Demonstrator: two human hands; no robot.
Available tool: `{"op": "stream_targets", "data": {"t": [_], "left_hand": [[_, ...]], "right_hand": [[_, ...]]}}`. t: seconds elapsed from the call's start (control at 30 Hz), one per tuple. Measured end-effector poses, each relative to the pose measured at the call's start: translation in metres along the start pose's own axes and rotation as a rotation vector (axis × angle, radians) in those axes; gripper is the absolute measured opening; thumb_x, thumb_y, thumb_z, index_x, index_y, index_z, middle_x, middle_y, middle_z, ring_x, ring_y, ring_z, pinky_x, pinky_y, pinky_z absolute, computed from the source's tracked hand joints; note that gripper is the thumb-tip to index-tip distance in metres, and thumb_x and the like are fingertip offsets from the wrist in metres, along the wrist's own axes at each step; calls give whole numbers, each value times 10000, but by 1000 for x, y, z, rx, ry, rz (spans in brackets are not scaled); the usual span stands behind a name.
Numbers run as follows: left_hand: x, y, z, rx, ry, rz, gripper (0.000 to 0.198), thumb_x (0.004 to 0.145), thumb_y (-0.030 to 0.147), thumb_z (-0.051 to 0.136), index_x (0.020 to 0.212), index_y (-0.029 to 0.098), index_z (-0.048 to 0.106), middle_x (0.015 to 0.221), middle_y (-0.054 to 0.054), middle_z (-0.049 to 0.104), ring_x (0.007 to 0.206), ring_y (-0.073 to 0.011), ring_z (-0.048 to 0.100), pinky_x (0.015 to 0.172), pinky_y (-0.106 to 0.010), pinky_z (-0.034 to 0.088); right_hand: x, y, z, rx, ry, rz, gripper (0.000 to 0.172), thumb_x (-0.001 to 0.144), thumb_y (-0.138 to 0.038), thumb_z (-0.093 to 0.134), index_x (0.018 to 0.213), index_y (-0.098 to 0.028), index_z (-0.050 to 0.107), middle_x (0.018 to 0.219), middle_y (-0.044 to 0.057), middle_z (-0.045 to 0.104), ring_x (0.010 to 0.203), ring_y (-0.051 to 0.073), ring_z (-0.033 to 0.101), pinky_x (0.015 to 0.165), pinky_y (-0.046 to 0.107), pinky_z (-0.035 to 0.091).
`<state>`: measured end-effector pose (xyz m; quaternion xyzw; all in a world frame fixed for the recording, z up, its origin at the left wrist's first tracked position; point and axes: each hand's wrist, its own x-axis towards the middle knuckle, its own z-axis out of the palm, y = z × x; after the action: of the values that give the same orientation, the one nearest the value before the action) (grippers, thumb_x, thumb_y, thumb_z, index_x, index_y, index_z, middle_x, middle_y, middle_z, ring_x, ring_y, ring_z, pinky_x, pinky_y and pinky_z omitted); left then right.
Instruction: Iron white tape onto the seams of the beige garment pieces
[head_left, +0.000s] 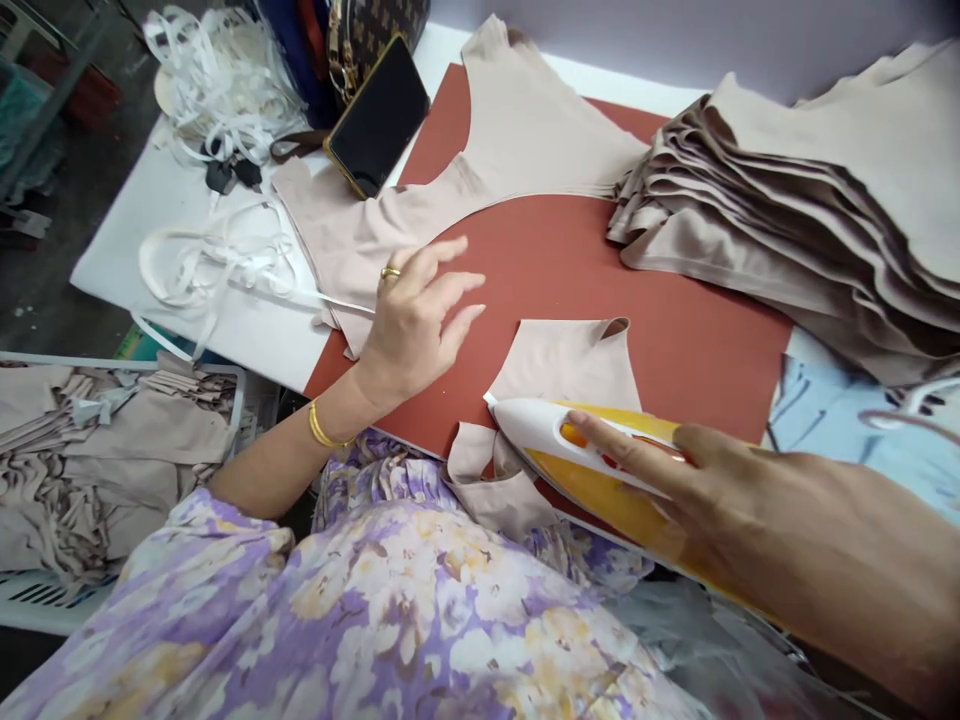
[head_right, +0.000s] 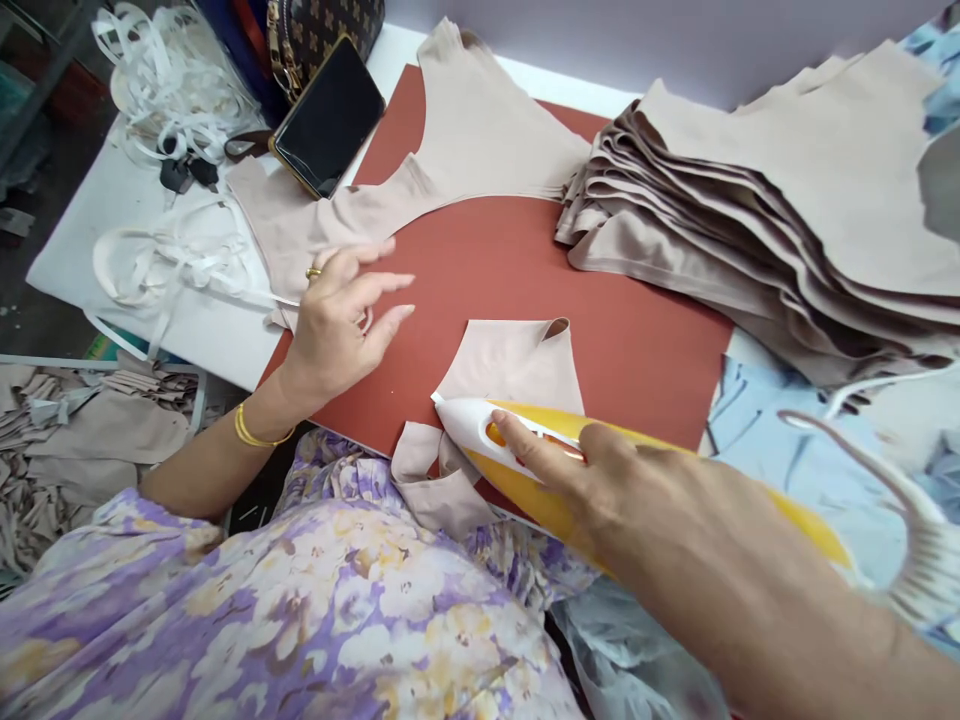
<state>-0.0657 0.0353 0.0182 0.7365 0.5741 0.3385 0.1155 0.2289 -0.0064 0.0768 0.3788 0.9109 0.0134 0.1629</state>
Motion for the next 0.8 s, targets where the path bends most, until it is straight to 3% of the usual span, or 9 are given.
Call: {"op": "stream_targets", "data": {"t": [0.07,0.17,0.23,0.3,0.37,0.5,0.6,0.7,0.8], "left_hand": [[-6,5,-5,-139,-131,170,239,859,194,629,1093,163,671,1231,-113,649,1159,-243,575,1045,-436,412],[-7,16,-2,-327,-410,338,355,787,323,746,1085,144,672,1127,-101,686,1050,-224,602,984,-387,439],[-4,23,3,-330,-532,295,387,719,394,818,988,145,694,1008,-82,708,972,-221,597,927,-370,442],[0,32,8,-262,-596,187,362,654,390,871,881,160,709,890,-56,710,929,-225,575,863,-354,432],[4,43,13,-206,-657,111,372,589,368,911,845,175,722,852,-42,712,944,-240,558,837,-352,413],[8,55,16,-218,-807,91,399,545,402,927,825,188,739,876,-34,726,963,-244,575,825,-352,409],[13,39,9,-253,-757,95,344,585,415,901,822,213,753,842,-20,733,870,-210,609,766,-322,430],[21,14,5,-268,-544,101,316,564,448,886,789,273,752,767,14,728,721,-180,618,662,-298,442],[23,10,13,-270,-513,133,299,533,458,874,751,301,744,740,26,718,679,-190,622,618,-310,453]], "right_hand": [[2,-15,-9,-61,-41,-30,876,743,-110,660,1492,-417,321,793,1,614,412,110,484,422,253,181],[21,-38,-27,-146,-254,62,768,857,-150,554,1525,-401,270,694,-9,544,429,133,518,421,259,126],[35,-49,-36,-147,-382,91,782,887,-125,465,1557,-401,169,695,-5,535,481,148,563,403,261,120],[40,-53,-39,-133,-427,107,795,904,-116,406,1570,-398,75,730,4,551,518,157,590,390,262,127],[34,-53,-37,-119,-462,127,785,925,-118,360,1565,-422,24,776,15,572,550,159,612,398,257,146],[18,-54,-33,-59,-566,191,768,938,-107,327,1549,-470,37,839,30,608,626,174,653,430,235,216],[31,-55,-42,69,-479,208,643,969,-185,324,1545,-419,160,856,56,635,638,198,658,445,222,302],[53,-51,-47,214,-256,159,498,992,-245,307,1480,-335,347,793,64,639,662,191,649,510,230,404],[53,-45,-39,271,-143,151,477,978,-224,349,1446,-301,400,775,63,643,676,184,644,558,249,459]]}}
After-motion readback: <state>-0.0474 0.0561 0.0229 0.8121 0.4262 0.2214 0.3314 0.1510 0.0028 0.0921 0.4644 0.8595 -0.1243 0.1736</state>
